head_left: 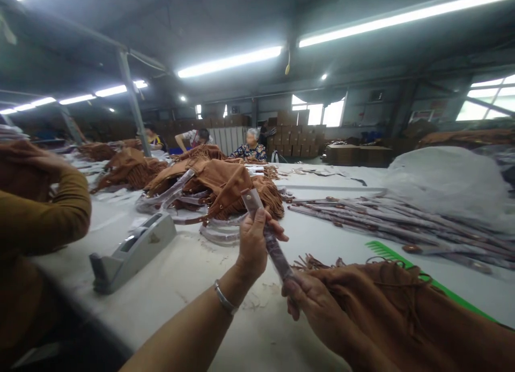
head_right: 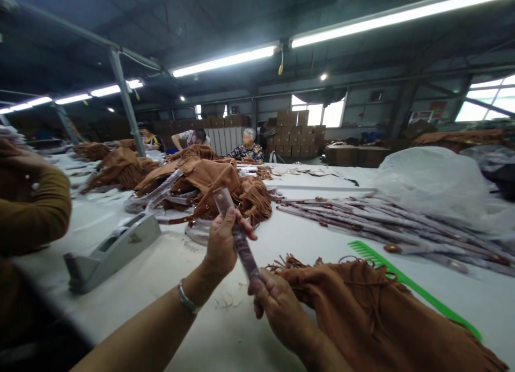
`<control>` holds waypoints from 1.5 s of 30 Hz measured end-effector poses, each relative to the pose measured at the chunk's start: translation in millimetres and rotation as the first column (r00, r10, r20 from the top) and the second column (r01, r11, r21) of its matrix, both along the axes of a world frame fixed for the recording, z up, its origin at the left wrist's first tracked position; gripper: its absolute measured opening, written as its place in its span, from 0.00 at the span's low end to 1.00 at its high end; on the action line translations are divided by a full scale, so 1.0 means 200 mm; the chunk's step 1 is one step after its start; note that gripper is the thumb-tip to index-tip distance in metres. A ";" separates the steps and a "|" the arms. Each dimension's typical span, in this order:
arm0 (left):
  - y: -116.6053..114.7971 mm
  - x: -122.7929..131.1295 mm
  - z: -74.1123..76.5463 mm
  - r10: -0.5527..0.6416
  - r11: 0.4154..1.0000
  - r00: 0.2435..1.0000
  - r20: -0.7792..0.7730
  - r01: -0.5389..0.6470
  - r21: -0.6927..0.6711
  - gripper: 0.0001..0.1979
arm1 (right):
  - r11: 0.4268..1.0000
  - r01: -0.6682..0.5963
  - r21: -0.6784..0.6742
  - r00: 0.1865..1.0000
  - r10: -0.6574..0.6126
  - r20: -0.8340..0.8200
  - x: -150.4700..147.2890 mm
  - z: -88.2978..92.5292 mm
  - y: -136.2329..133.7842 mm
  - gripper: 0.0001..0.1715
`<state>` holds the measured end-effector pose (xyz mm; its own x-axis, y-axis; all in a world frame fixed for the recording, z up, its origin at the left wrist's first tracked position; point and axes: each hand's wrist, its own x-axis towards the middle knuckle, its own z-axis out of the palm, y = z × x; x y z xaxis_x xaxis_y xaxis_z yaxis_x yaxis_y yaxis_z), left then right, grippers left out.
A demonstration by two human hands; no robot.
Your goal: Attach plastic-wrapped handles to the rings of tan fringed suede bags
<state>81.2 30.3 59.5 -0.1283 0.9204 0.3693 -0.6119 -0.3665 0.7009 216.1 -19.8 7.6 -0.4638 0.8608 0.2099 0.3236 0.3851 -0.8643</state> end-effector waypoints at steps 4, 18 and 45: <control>-0.08 0.15 -0.20 -0.175 0.979 0.975 -0.140 0.156 -0.135 0.19 | 0.999 0.039 0.010 0.999 -0.039 -0.038 0.02 0.00 0.01 0.26; 0.09 -0.25 -0.24 0.946 0.323 0.020 -0.323 -0.117 0.939 0.08 | 0.921 0.312 -0.235 0.730 -0.390 -0.562 0.11 0.11 0.03 0.31; -0.14 -0.14 -0.10 0.177 0.911 0.001 -0.984 0.377 0.164 0.16 | 0.951 0.225 0.211 0.974 -0.218 -0.053 0.11 0.07 0.00 0.11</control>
